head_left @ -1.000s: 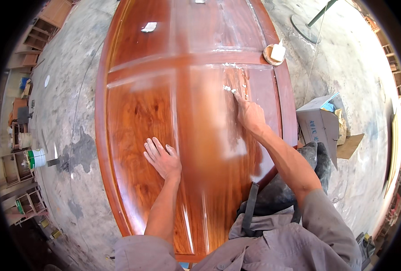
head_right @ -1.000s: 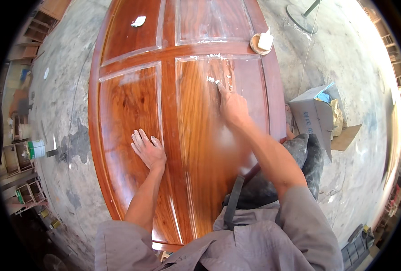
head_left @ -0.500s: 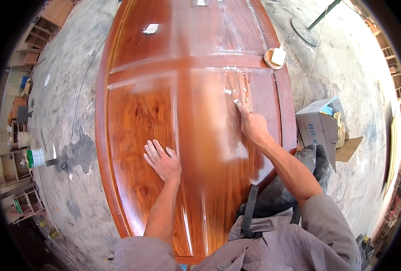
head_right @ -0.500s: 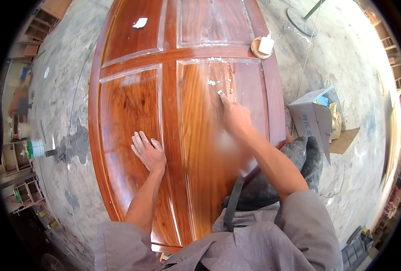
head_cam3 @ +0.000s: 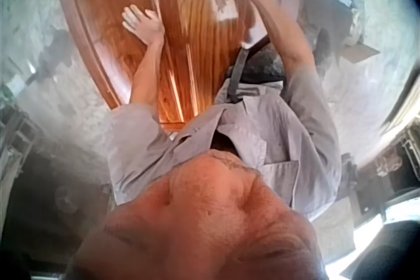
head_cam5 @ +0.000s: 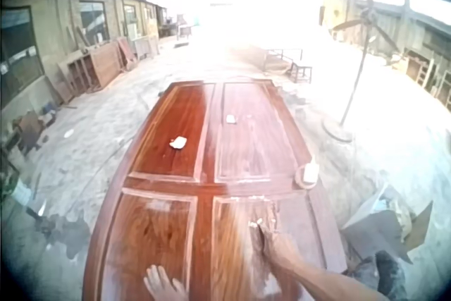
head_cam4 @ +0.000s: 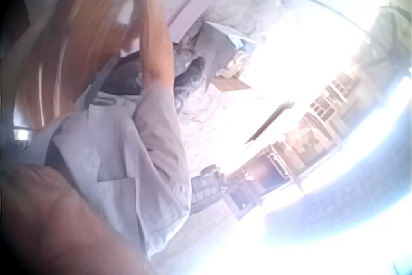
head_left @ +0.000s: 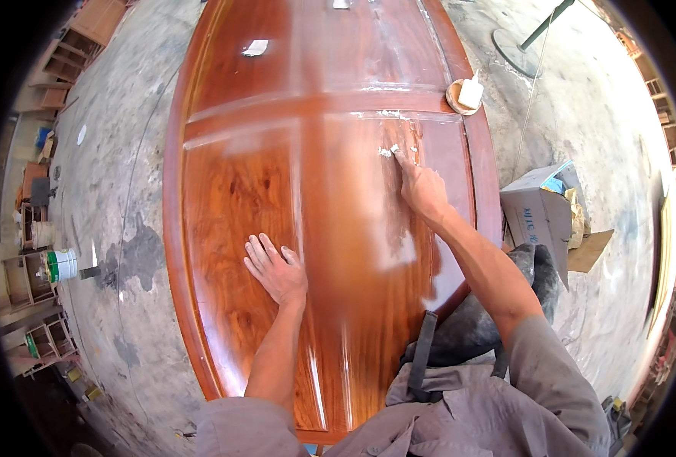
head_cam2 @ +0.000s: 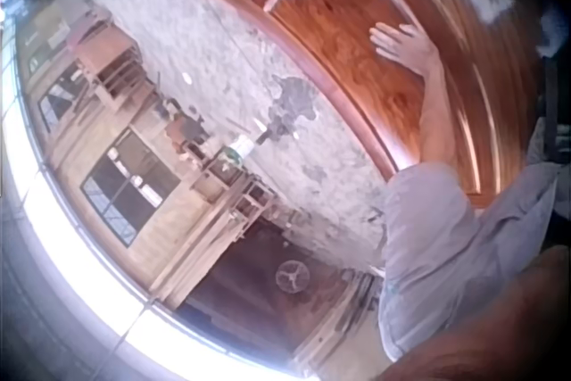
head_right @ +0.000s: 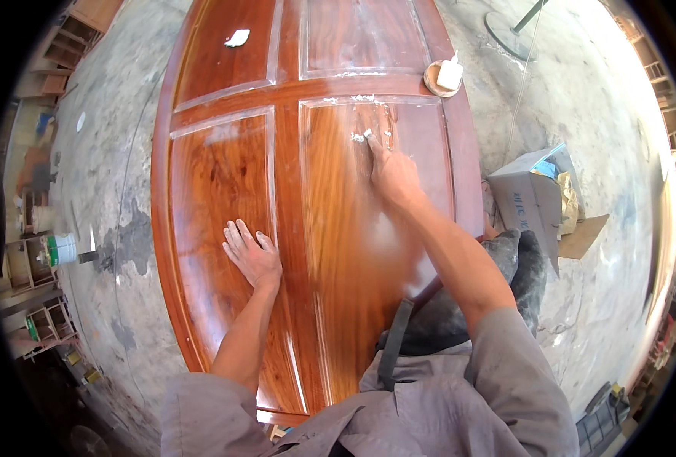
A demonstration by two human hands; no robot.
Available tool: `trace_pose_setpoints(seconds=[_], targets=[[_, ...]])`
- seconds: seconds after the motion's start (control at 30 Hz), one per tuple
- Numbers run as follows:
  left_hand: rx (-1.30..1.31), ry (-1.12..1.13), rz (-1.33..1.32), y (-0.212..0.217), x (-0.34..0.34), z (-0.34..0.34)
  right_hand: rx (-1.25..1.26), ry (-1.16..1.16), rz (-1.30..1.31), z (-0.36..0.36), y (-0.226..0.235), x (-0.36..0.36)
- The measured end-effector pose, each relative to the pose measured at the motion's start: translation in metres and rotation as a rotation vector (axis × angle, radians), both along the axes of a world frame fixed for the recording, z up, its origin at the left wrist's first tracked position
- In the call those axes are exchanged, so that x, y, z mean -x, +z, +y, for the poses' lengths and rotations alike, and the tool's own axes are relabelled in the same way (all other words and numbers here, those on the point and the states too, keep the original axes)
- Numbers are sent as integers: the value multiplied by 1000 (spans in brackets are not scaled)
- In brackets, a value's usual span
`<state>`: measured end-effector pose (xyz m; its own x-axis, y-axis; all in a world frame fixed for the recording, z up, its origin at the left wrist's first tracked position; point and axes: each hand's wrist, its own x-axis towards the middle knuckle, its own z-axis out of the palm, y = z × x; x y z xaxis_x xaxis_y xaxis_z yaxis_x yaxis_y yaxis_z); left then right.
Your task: The person applies a white filler substance to a large reddish-brown wooden surface using a small spatula, then wipes the area with a blue cloth. The person repeats this process multiple times on the same section.
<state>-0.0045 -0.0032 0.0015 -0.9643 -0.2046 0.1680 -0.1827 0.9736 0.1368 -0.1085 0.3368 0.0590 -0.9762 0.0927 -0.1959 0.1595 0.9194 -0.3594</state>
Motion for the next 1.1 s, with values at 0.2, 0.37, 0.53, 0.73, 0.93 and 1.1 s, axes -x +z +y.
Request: trace_pose_setpoints(seconds=[0.2, 0.37, 0.53, 0.73, 0.93, 1.1], targets=[[28, 21, 14, 1, -4, -8, -8, 13, -63, -11, 20, -61], [4, 8, 27, 0, -1, -1, 43, 12, 58, 2, 9, -41], [1, 40, -40, 4, -3, -6, 11, 4, -55, -10, 26, -51], [7, 24, -26, 0, -3, -5, -19, 47, 13, 6, 15, -28], [-3, 2, -8, 2, -1, -2, -15, 15, 53, 5, 8, -25], [14, 31, -33, 4, -3, -8, -44, 63, -5, -3, 15, -40]])
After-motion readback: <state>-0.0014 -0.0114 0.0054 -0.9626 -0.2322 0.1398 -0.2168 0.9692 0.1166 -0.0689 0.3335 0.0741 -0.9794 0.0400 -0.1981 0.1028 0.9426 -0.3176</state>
